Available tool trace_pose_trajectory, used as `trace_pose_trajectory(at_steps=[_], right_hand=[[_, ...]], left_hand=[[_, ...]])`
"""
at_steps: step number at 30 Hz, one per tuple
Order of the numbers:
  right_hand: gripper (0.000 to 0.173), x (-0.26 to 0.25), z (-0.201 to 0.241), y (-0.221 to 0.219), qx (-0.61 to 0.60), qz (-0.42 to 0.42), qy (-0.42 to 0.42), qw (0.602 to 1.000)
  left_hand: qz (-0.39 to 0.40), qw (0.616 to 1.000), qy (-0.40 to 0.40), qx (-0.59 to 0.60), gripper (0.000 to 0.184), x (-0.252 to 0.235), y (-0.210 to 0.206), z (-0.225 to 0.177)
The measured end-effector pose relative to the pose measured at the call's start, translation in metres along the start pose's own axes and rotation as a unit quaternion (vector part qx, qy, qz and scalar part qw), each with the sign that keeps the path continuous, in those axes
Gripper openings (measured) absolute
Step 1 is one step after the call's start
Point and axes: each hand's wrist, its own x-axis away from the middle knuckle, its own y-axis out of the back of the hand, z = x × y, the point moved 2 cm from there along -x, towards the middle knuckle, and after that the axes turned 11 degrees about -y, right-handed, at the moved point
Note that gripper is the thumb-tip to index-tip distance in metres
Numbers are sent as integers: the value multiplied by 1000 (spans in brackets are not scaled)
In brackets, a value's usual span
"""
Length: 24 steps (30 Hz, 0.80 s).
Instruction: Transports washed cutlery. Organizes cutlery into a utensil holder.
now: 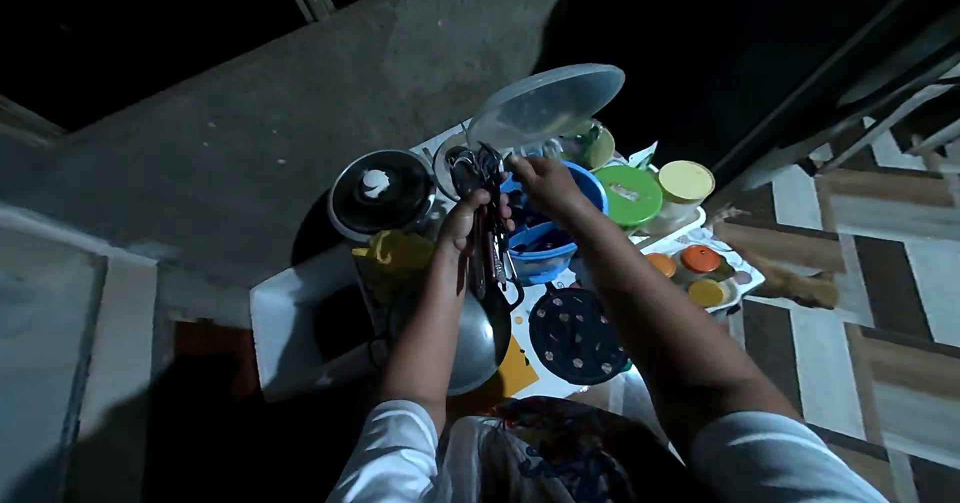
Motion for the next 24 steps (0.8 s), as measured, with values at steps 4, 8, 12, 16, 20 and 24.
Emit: trace_pose_trajectory(at_steps=[4,8,12,16,20,24], right_hand=[[49,2,5,-2,-133,41,-32,990],[42,-6,-2,-8,-109,38,-57,992],[37,-13,-5,-6,-194,43,-118,973],[34,-10,7,-4,-204,15,-171,964],[33,-15,12,1,-129,-34,-142,981],[37,-18,11,-1,-156,-83,-138,974]], left_hand=[[-51,997,-12,-65,23,2,-3,2],[-77,996,11,-37,35,9,-15,3],[-42,998,14,-44,33,4,-16,10],[-96,994,-26,-42,26,0,-23,17],[-170,982,-54,-56,22,-2,-38,21],[-165,983,-65,-38,21,-6,-38,27]])
